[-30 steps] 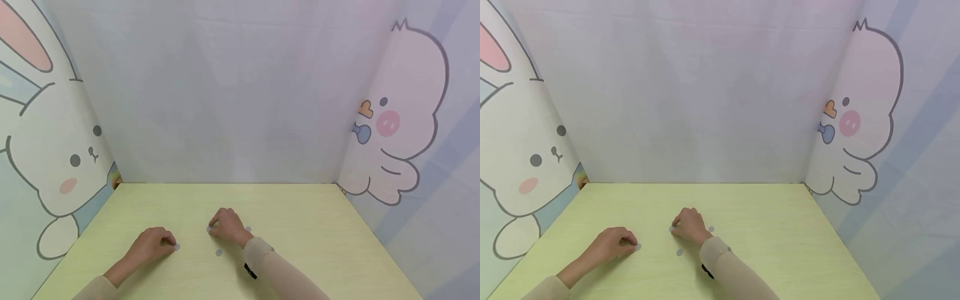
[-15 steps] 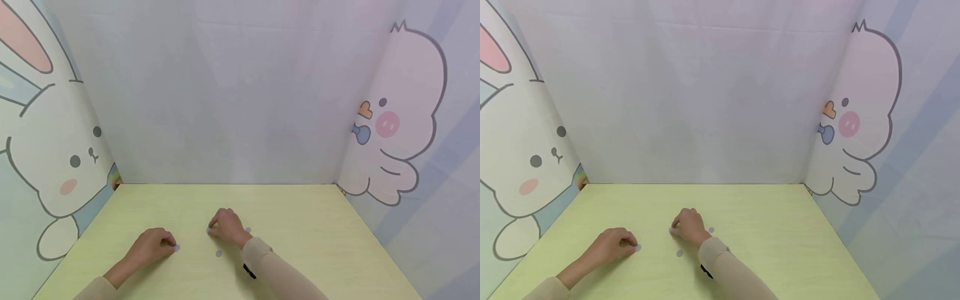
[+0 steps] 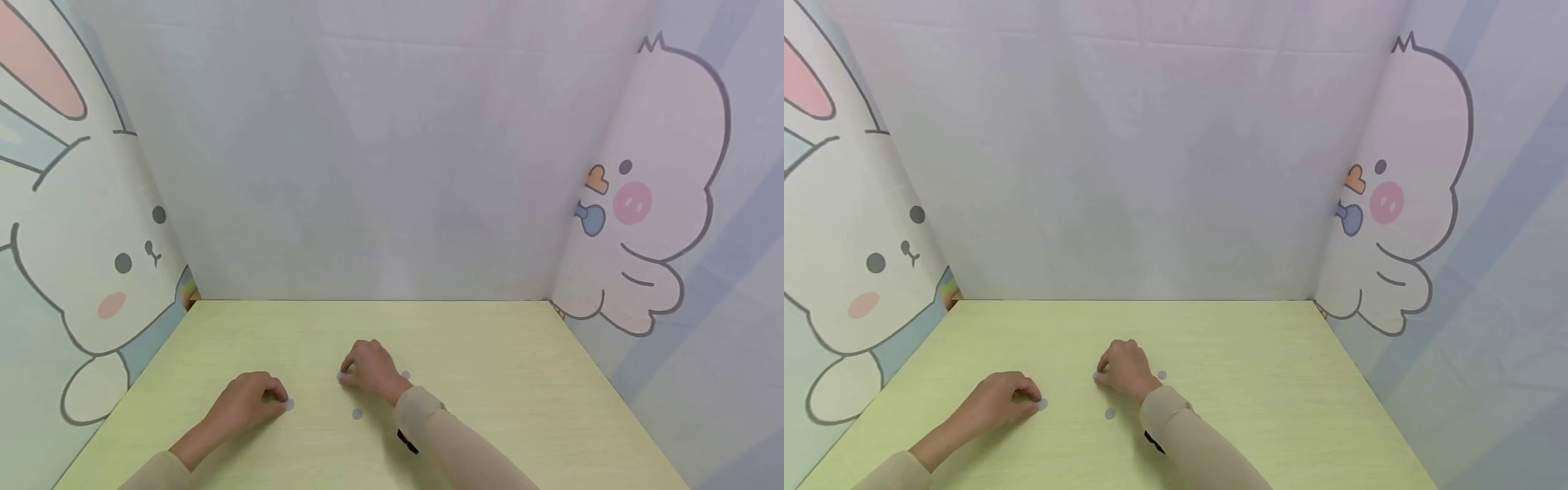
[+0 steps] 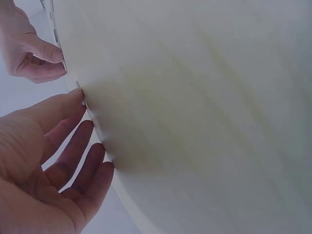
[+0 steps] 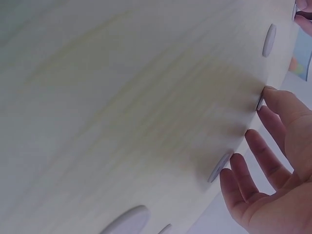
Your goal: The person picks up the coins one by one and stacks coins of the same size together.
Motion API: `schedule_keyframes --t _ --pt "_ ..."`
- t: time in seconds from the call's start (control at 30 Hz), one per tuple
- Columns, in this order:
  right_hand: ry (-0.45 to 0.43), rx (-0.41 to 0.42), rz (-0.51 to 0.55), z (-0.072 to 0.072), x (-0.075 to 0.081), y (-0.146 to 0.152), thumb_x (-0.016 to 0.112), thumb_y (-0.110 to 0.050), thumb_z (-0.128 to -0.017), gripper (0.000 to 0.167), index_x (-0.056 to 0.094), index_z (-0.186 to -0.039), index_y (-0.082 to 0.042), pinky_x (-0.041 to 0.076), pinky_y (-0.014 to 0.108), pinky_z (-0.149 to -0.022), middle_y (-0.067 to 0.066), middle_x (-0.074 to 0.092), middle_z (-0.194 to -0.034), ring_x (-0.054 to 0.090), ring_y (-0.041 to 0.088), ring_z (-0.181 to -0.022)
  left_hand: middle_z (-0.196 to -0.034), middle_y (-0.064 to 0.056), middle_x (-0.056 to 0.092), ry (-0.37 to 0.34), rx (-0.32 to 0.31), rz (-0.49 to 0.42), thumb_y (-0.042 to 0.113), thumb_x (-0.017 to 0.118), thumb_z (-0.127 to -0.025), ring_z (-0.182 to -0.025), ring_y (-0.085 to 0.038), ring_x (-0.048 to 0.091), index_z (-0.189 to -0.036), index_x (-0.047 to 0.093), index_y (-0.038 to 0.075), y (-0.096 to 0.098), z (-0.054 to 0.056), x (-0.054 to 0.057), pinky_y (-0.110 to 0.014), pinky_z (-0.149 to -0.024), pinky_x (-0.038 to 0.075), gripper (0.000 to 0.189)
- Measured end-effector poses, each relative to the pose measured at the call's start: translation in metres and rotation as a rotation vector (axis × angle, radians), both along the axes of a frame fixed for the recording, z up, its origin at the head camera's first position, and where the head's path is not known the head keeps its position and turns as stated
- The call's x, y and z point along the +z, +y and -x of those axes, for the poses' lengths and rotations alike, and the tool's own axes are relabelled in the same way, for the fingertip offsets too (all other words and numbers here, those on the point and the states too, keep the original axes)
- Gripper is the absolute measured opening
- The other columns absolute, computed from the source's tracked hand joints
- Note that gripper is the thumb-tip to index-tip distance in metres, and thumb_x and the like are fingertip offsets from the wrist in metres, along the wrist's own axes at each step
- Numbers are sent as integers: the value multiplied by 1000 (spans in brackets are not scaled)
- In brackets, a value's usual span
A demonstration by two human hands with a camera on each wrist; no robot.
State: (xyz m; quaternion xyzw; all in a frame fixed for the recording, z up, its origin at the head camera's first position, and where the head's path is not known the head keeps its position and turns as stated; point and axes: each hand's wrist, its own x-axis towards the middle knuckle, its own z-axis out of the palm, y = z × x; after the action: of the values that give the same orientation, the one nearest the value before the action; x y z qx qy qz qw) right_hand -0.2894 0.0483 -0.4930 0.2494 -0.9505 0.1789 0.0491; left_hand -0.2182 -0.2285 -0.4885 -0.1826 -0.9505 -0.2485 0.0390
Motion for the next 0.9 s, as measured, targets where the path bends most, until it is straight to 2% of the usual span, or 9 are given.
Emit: schedule_keyframes --t 0.47,0.7,0.9 --pt "-20 44 8 1 -1 -2 88 -33 -89 10 86 -89 -23 53 29 -93 -12 73 -96 64 8 -94 -85 19 68 -6 22 9 28 90 -86 -80 -4 60 -85 78 30 1 -1 0 -29 -75 51 12" --pt "-26 92 42 -3 0 -10 89 -32 -88 10 86 -88 -22 51 23 -84 -14 71 -89 60 3 -86 -87 17 69 1 3 -2 31 90 -86 -80 -6 61 -87 78 28 2 -1 2 -30 -74 51 12" --pt "-28 109 52 -8 0 -19 89 -31 -88 9 86 -88 -22 50 22 -83 -15 70 -88 58 2 -84 -86 18 69 -12 31 9 29 90 -86 -81 -6 61 -86 78 29 2 -1 1 -30 -76 52 12"
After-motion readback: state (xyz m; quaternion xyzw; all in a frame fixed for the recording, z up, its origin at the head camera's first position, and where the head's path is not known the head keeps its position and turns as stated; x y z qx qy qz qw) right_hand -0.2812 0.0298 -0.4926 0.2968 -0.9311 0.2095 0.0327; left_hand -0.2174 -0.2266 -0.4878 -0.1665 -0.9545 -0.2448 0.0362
